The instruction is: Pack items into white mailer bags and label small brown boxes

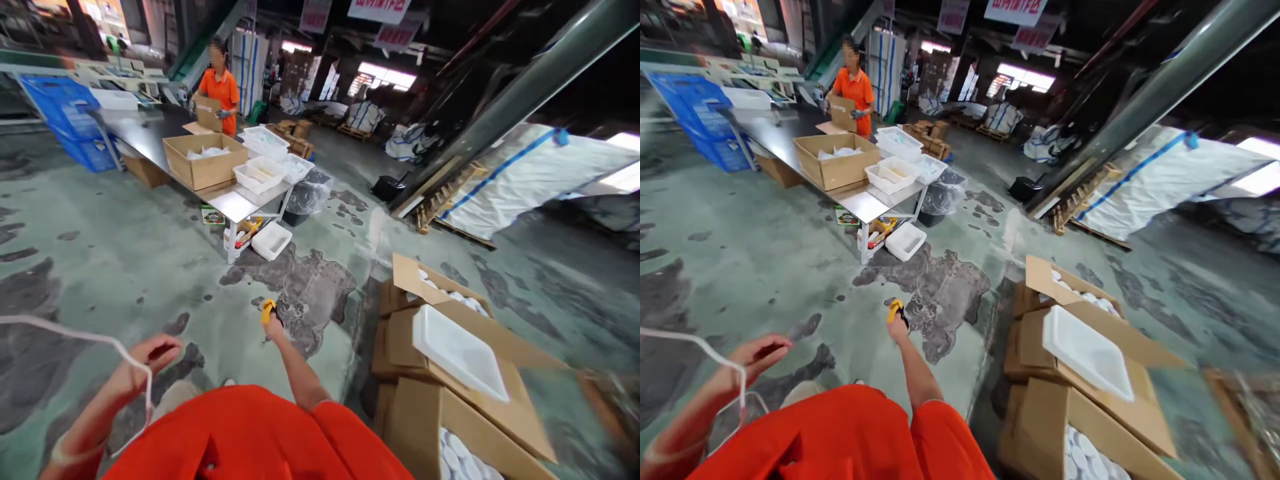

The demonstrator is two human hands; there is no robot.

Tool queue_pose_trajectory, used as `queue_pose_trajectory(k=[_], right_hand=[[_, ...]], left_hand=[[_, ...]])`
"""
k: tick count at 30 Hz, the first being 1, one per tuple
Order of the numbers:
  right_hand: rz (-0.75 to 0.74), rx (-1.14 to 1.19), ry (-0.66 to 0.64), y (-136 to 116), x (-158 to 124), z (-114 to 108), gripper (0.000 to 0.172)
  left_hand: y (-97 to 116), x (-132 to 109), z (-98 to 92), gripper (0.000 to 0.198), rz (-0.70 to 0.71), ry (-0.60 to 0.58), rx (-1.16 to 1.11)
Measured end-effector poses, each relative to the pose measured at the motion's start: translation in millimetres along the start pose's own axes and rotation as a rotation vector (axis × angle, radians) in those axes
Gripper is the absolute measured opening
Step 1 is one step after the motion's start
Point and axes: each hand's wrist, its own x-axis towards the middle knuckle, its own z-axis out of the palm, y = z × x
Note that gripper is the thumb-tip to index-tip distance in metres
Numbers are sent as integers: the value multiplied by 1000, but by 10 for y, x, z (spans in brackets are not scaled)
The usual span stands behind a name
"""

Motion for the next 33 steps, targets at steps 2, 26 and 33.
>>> queue_pose_trajectory(k=[2,26,33], right_hand=[[11,22,-11,-295,584,49,27],[136,-233,165,-2719,3917,470,30],[289,-320,200,-3019,5373,478,31]], left_hand=[[-162,293,-179,80,-44,17,-16],[55,4774,-2535,65,206,-165,98],[73,5867,-3328,77,50,3,125]])
